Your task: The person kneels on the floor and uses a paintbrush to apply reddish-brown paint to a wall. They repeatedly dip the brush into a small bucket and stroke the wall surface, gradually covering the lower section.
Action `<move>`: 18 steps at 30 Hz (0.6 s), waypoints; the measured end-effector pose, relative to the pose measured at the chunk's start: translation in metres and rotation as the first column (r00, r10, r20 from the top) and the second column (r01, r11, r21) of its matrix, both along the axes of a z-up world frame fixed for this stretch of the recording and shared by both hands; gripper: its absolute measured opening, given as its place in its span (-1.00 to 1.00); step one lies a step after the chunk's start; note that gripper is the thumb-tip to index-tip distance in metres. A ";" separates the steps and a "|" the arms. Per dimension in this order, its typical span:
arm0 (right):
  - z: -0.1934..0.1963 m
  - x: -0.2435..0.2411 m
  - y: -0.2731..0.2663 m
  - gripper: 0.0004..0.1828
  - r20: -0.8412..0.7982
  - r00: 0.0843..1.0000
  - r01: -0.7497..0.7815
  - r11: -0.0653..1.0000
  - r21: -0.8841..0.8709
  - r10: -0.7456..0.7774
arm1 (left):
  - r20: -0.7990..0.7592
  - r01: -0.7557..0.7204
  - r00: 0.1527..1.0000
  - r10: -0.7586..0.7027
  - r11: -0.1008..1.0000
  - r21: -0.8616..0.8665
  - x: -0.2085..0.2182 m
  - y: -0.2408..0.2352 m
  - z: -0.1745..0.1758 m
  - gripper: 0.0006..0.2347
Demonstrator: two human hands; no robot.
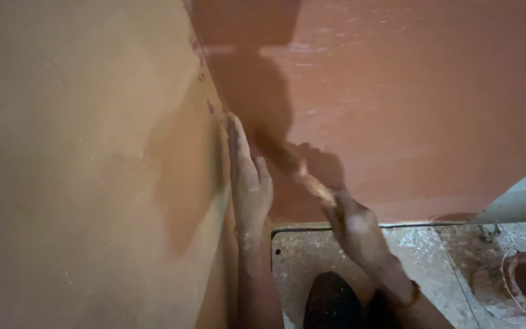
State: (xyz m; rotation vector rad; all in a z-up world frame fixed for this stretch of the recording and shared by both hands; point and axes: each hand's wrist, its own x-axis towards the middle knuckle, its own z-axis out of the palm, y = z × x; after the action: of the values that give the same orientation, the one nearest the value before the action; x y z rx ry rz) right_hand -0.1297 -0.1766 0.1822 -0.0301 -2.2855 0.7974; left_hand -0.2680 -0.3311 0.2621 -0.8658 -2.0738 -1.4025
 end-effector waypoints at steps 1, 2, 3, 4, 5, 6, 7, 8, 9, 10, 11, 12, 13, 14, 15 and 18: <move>0.001 -0.011 -0.005 -0.73 -0.017 1.000 -0.024 1.000 0.017 0.025 | 0.001 -0.005 1.000 0.005 1.000 -0.005 0.000 -0.001 0.003 -0.35; 0.002 -0.020 -0.008 -0.75 -0.034 0.998 -0.048 0.998 0.032 0.049 | 0.029 0.002 1.000 -0.002 1.000 0.005 0.001 -0.002 0.006 -0.35; 0.003 -0.032 -0.008 -0.79 0.001 1.000 -0.029 0.995 0.094 0.029 | 0.056 0.008 0.998 -0.009 1.000 0.014 0.000 -0.004 0.009 -0.35; 0.002 -0.044 -0.007 -0.82 0.038 0.999 -0.010 0.987 0.158 0.004 | 0.088 0.016 0.996 -0.018 1.000 0.025 0.001 -0.004 0.010 -0.36; 0.001 -0.048 -0.005 -0.84 0.075 0.997 0.006 0.975 0.221 -0.023 | 0.070 0.011 0.997 -0.013 1.000 0.018 0.001 -0.006 0.011 -0.36; -0.001 -0.048 0.000 -0.80 0.002 1.000 0.029 0.988 0.154 -0.030 | 0.054 0.002 0.999 -0.003 1.000 0.017 0.002 -0.007 0.011 -0.35; -0.003 -0.044 0.005 -0.75 -0.072 0.997 0.047 0.995 0.086 -0.041 | 0.039 -0.008 0.999 0.007 1.000 0.017 0.003 -0.008 0.011 -0.35; -0.006 -0.038 0.011 -0.70 -0.140 0.989 0.052 0.998 0.021 -0.049 | 0.038 0.003 0.999 -0.005 0.999 0.038 0.005 -0.008 0.010 -0.35; -0.008 -0.028 0.015 -0.69 -0.115 0.987 0.117 0.993 0.001 -0.116 | 0.036 0.015 0.999 -0.017 0.998 0.060 0.007 -0.008 0.008 -0.35; -0.011 -0.014 0.018 -0.68 -0.089 0.980 0.177 0.984 -0.023 -0.178 | 0.032 0.021 0.999 -0.024 0.997 0.077 0.009 -0.010 0.007 -0.34; -0.014 0.000 0.020 -0.66 -0.062 0.969 0.237 0.971 -0.044 -0.239 | 0.061 0.005 0.998 -0.009 0.998 0.066 0.011 -0.009 0.006 -0.34; -0.018 0.012 0.018 -0.64 0.049 0.962 0.273 0.959 -0.083 -0.269 | 0.089 -0.012 0.996 0.007 0.999 0.053 0.013 -0.009 0.004 -0.34; -0.022 0.022 0.016 -0.61 0.161 0.943 0.312 0.943 -0.116 -0.292 | 0.117 -0.029 0.993 0.024 0.999 0.040 0.014 -0.011 0.002 -0.34; -0.025 0.027 0.015 -0.58 0.269 0.911 0.359 0.923 -0.140 -0.314 | 0.094 -0.015 0.996 0.010 0.998 0.053 0.013 -0.010 0.001 -0.34; -0.028 0.029 0.011 -0.59 0.364 0.892 0.352 0.918 -0.184 -0.269 | 0.070 -0.001 0.998 -0.004 0.998 0.067 0.012 -0.009 0.000 -0.34; -0.041 0.015 -0.007 -0.59 0.406 0.901 0.258 0.942 -0.216 -0.154 | 0.118 0.003 0.993 -0.008 0.999 0.044 0.010 -0.007 -0.005 -0.33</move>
State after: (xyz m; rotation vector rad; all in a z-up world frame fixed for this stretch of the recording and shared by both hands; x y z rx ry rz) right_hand -0.1148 -0.1832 0.1408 -0.5952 -2.4598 1.0511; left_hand -0.2581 -0.3379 0.2572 -0.7892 -2.1196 -1.5300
